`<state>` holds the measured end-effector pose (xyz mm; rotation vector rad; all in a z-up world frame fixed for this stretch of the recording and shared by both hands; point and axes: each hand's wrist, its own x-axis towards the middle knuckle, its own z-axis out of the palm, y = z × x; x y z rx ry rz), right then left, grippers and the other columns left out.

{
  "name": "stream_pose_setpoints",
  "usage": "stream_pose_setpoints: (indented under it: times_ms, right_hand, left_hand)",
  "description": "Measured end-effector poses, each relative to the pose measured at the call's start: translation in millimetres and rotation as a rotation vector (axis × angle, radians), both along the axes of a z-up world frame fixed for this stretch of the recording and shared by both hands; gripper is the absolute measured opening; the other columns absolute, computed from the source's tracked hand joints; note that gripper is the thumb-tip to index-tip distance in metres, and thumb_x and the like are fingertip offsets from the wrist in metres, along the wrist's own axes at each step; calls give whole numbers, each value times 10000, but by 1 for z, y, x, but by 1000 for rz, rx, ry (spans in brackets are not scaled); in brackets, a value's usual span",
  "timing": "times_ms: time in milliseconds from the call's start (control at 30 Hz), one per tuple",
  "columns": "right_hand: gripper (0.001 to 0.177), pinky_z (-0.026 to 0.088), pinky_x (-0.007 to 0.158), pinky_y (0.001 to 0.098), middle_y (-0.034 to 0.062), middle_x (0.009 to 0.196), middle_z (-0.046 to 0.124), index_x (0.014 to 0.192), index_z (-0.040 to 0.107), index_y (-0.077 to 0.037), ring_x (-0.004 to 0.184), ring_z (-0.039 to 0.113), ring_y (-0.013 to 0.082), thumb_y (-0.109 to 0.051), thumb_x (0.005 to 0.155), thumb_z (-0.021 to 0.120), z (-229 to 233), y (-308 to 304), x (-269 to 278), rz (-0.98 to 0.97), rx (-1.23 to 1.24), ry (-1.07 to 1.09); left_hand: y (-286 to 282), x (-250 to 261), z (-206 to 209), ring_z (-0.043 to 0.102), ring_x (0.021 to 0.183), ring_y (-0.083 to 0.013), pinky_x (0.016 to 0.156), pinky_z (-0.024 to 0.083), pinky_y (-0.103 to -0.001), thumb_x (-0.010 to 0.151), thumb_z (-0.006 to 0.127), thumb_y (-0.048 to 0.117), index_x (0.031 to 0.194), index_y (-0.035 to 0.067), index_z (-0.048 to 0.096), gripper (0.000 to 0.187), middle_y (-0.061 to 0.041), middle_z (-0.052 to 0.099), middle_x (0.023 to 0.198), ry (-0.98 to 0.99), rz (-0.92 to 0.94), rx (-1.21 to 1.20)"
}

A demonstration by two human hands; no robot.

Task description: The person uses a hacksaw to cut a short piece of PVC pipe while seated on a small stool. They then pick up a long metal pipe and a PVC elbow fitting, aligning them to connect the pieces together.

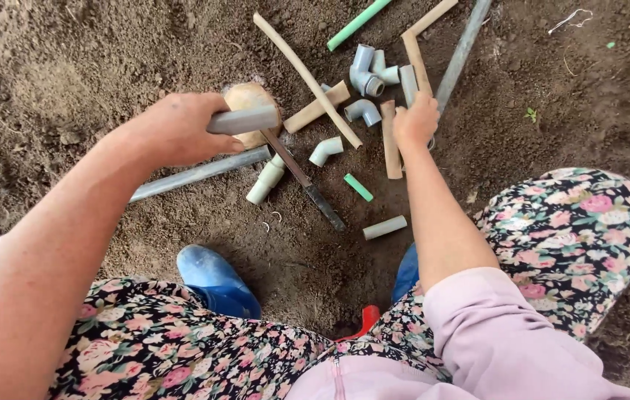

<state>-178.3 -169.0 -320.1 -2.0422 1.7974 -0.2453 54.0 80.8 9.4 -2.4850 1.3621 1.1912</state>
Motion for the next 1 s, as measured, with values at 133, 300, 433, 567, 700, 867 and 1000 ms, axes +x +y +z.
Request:
stream_pose_setpoints:
  times_ms: [133, 300, 433, 567, 700, 867, 1000]
  right_hand:
    - [468, 448, 887, 514, 151, 1098, 472, 1209, 437, -64, 1039, 543, 385, -231, 853, 692, 21, 7, 1, 13, 24, 21]
    - [305, 408, 837, 471, 144, 1039, 500, 1050, 556, -73, 973, 557, 366, -285, 843, 631, 25, 7, 6, -38, 169, 130]
    - [319, 426, 884, 466, 191, 1059, 515, 1132, 502, -3, 1020, 555, 390, -133, 851, 577, 52, 18, 10, -89, 248, -2]
    - [414, 412, 929, 509, 229, 1129, 507, 1203, 389, 30, 1085, 528, 417, -96, 837, 536, 56, 29, 8, -104, 310, -175]
    - [485, 419, 937, 493, 170, 1135, 525, 1196, 396, -47, 1093, 553, 341, -164, 769, 594, 57, 45, 25, -286, 347, -490]
    - [501, 446, 458, 284, 159, 993, 476, 1153, 441, 39, 697, 520, 177, -145, 710, 585, 112, 66, 74, -275, 496, -925]
    - [281, 403, 401, 219, 28, 738, 475, 948, 519, -51, 525, 503, 92, -68, 689, 626, 148, 81, 98, -192, 650, -1079]
  left_hand:
    - [-5, -5, 6, 614, 1031, -366, 893, 504, -460, 855, 630, 203, 1216, -4, 550, 424, -220, 617, 1107, 9, 15, 29]
    - [-11, -6, -3, 619, 1017, -348, 900, 505, -445, 868, 613, 214, 1223, 21, 547, 410, -202, 617, 1108, 12, 29, 35]
    - [-9, 1, -13, 590, 1088, -353, 930, 483, -455, 818, 673, 312, 1225, 37, 554, 506, -192, 614, 1141, -65, -63, 18]
    - [-1, 3, -18, 624, 999, -325, 887, 506, -433, 846, 646, 286, 1194, 39, 572, 433, -187, 629, 1069, -46, -12, -28]
    - [14, -3, -16, 567, 1093, -392, 953, 456, -485, 799, 678, 304, 1208, -1, 546, 528, -237, 600, 1127, -43, -33, -152]
    - [32, -24, -4, 602, 1042, -344, 901, 500, -452, 826, 652, 291, 1187, 59, 545, 442, -189, 616, 1071, 102, 220, -313]
    - [55, -26, 8, 566, 1108, -349, 942, 475, -449, 795, 677, 321, 1231, 115, 513, 510, -185, 596, 1142, 149, 348, -478]
